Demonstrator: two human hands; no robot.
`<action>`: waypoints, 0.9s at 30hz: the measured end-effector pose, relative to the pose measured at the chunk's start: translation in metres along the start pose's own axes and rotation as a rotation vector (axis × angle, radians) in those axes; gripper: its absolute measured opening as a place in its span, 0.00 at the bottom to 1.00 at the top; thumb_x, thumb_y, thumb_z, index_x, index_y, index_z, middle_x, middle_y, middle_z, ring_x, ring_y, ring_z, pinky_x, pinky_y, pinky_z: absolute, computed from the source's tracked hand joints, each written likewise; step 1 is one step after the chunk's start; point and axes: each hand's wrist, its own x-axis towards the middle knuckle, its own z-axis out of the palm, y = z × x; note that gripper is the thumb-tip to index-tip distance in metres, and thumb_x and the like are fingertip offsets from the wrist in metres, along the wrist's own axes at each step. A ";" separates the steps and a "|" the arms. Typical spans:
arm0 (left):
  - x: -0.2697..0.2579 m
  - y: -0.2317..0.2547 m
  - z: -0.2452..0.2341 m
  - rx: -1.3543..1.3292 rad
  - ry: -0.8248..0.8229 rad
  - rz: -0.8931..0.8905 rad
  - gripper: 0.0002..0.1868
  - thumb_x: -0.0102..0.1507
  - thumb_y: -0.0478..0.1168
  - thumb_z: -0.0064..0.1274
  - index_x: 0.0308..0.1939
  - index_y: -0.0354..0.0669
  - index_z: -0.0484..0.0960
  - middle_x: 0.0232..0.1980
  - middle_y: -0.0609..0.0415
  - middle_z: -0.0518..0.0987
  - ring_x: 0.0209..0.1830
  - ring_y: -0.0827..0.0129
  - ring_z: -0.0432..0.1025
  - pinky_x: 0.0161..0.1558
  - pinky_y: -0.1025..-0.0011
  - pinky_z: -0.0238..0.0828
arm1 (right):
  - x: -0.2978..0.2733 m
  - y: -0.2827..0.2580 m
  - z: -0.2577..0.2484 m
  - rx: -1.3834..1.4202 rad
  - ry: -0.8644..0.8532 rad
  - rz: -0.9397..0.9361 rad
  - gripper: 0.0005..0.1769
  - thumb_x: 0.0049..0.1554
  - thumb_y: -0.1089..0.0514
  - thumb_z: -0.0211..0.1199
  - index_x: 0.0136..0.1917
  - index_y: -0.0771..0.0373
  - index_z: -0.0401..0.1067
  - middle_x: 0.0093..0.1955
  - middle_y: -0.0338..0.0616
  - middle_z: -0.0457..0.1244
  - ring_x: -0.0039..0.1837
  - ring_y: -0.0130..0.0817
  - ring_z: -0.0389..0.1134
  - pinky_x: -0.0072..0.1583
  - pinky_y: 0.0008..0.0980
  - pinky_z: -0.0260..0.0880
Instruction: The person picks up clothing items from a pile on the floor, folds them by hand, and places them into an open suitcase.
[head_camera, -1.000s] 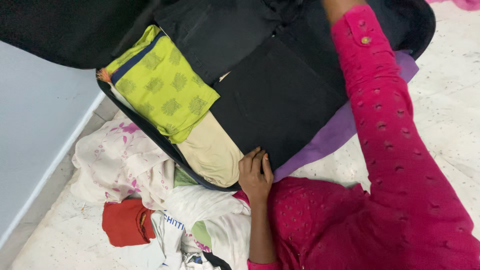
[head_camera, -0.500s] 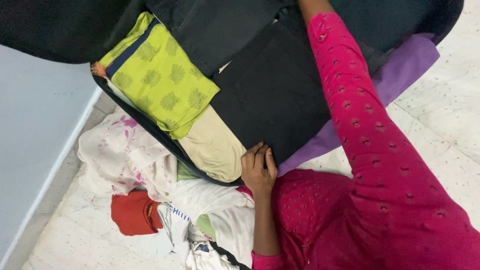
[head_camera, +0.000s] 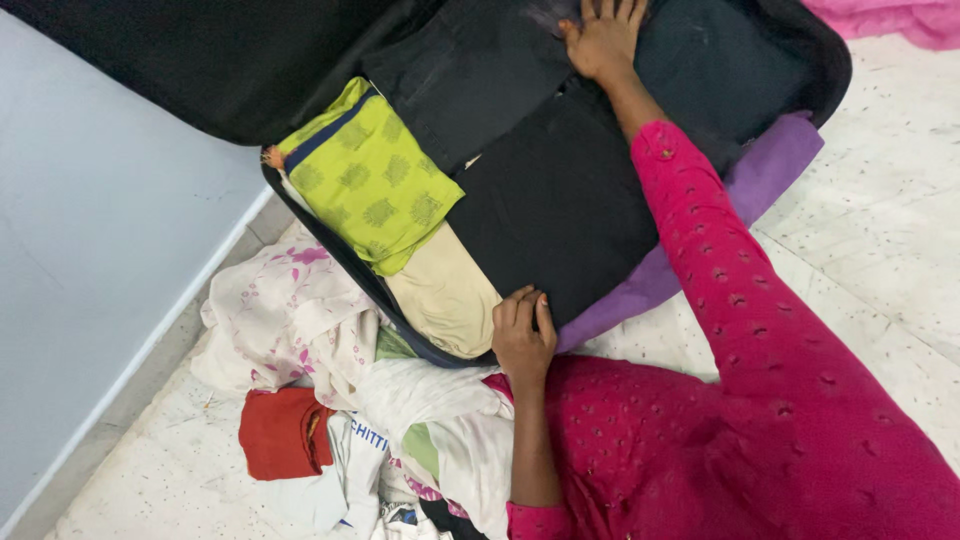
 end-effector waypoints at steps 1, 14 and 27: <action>-0.001 0.000 0.000 -0.011 0.003 0.001 0.03 0.64 0.36 0.59 0.41 0.44 0.85 0.48 0.57 0.82 0.47 0.61 0.76 0.46 0.66 0.75 | -0.007 -0.001 -0.001 0.010 0.103 -0.027 0.39 0.70 0.37 0.44 0.80 0.69 0.56 0.81 0.67 0.49 0.80 0.73 0.37 0.74 0.68 0.26; -0.005 -0.009 -0.003 -0.133 -0.003 -0.067 0.03 0.64 0.38 0.58 0.40 0.45 0.86 0.47 0.57 0.82 0.46 0.58 0.75 0.46 0.63 0.74 | -0.091 -0.023 -0.017 0.013 -0.096 -0.049 0.39 0.69 0.33 0.37 0.84 0.57 0.50 0.85 0.68 0.34 0.83 0.70 0.29 0.75 0.74 0.30; -0.012 -0.019 0.005 -0.230 0.005 -0.100 0.06 0.65 0.42 0.57 0.41 0.46 0.85 0.45 0.56 0.80 0.47 0.56 0.74 0.47 0.60 0.73 | -0.218 -0.088 -0.043 -0.025 -0.290 -0.401 0.44 0.69 0.30 0.35 0.87 0.59 0.45 0.84 0.79 0.28 0.82 0.82 0.23 0.75 0.80 0.25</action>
